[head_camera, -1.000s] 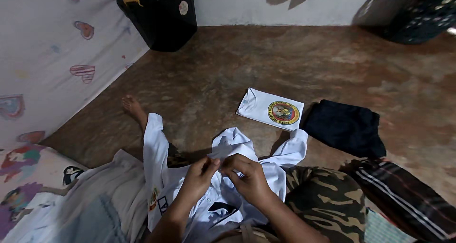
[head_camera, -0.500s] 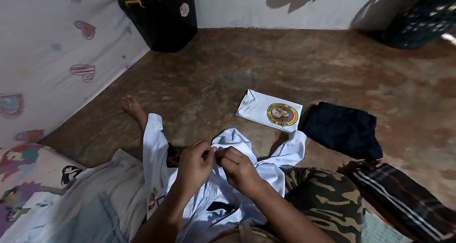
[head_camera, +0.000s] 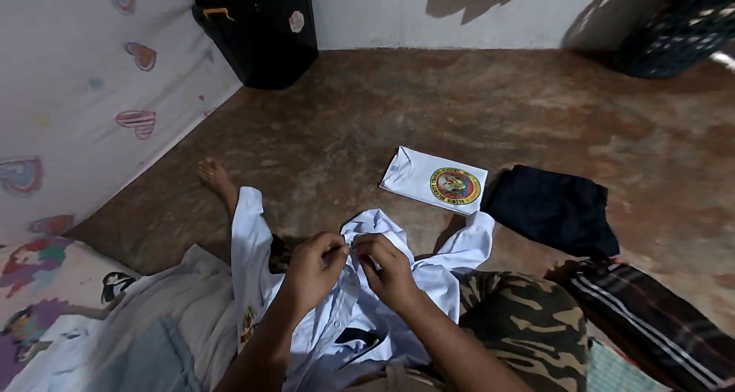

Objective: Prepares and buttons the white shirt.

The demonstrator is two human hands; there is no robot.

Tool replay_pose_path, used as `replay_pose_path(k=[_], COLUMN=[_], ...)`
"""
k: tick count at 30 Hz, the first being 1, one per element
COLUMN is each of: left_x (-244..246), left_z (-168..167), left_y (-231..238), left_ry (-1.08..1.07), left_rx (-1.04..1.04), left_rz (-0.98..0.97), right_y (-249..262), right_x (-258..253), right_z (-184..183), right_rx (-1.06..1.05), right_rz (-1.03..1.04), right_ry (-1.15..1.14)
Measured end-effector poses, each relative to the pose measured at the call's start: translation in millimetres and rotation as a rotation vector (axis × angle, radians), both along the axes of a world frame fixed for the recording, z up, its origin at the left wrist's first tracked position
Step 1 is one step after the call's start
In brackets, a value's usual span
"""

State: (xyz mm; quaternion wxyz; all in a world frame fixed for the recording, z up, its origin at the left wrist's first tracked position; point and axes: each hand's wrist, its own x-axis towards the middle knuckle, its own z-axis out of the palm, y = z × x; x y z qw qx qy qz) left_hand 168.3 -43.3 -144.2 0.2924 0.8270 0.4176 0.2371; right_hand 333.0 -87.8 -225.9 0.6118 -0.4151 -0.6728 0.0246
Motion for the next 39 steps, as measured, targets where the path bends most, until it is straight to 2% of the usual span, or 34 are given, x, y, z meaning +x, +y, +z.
replay_pose_path(k=[10,15,22,28,32,36,39], left_x=[0,1,-1,4,2,-7,-10], left_z=[-10,-6,-9,-13,-5,-12,-22], left_y=[-1,-1,1,-1,2,2,-1], left_ry=[-0.031,0.021,0.012,0.106,0.155,0.02,-0.036], left_rx=[-0.013,-0.024,0.189,0.318,0.124,-0.083,-0.136], left_rz=[-0.017,-0.022,-0.066,-0.013,-0.031,-0.114,-0.181], right_y=[-8,-10,-9,-1,-4,-9,-10], right_x=[2,1,4,7,2,2,7], right_z=[-1,0,-1,-2,-13,-18,-13], right_rx=[0.069,0.011,-0.013,-0.033,-0.095,-0.074,-0.054], right_rz=[0.026,0.022,0.122,0.104,0.095,0.106,0.103], right_ry=[-0.039,-0.062,-0.154,-0.291,-0.132,0.015,0.056])
